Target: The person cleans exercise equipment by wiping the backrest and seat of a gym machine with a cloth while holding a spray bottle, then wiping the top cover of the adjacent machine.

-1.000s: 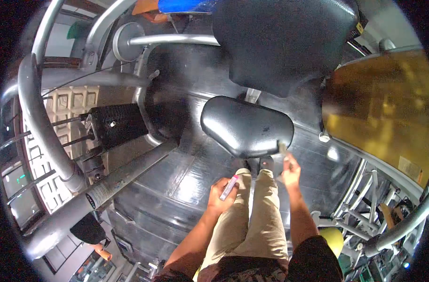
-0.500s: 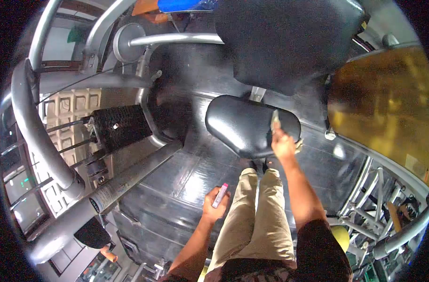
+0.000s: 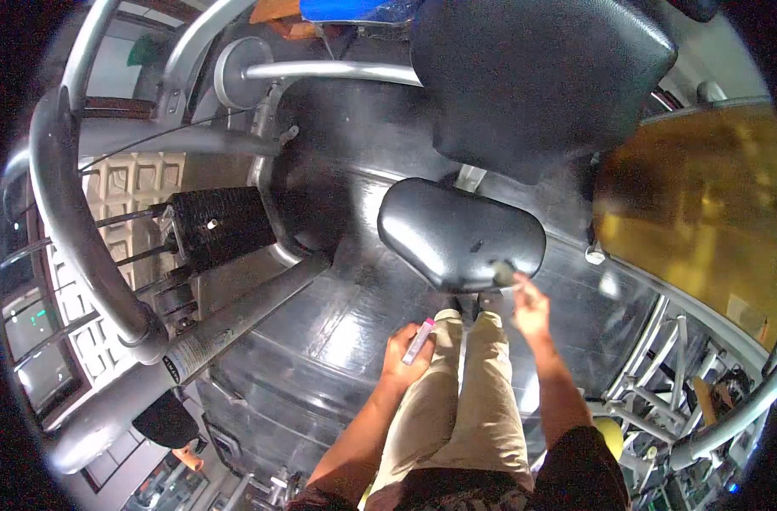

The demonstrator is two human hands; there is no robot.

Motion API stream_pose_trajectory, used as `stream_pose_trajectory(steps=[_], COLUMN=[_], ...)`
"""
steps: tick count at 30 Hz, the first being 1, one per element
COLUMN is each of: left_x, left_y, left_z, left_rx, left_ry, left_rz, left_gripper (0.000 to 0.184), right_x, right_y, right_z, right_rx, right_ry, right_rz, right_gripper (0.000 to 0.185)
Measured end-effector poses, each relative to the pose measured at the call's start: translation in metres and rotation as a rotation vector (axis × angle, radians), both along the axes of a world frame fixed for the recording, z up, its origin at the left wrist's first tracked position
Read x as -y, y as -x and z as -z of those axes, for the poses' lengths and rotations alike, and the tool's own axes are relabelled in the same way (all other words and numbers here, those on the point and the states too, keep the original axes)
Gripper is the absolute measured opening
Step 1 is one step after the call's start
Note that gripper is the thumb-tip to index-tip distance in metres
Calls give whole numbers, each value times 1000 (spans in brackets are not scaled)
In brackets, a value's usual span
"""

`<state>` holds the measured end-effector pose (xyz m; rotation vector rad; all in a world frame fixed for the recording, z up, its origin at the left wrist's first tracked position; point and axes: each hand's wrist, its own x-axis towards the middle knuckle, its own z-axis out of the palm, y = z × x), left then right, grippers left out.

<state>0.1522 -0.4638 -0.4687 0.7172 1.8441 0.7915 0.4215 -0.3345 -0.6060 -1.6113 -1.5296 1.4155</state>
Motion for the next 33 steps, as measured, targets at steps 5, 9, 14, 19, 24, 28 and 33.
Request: stream_pose_trajectory(steps=[5, 9, 14, 19, 24, 28, 33], left_x=[25, 51, 61, 55, 42, 40, 47], left_y=[4, 10, 17, 21, 17, 18, 12], left_z=[21, 22, 21, 30, 27, 26, 43], left_rx=[16, 90, 182, 141, 126, 105, 149], left_ry=[29, 32, 147, 107, 28, 51, 38], left_rz=[14, -14, -130, -135, -103, -106, -198], left_gripper=[10, 10, 8, 10, 7, 9, 9], right_x=[-123, -148, -75, 22, 40, -35, -122], right_y=[9, 50, 96, 109, 82, 94, 75], right_z=[3, 32, 19, -8, -12, -52, 27], right_rx=[371, 712, 690, 633, 237, 486, 604], right_ry=[-75, -17, -90, -172, 57, 72, -81], right_rz=[51, -130, -301, -712, -876, -542, -134], right_gripper=[44, 41, 44, 60, 41, 37, 43])
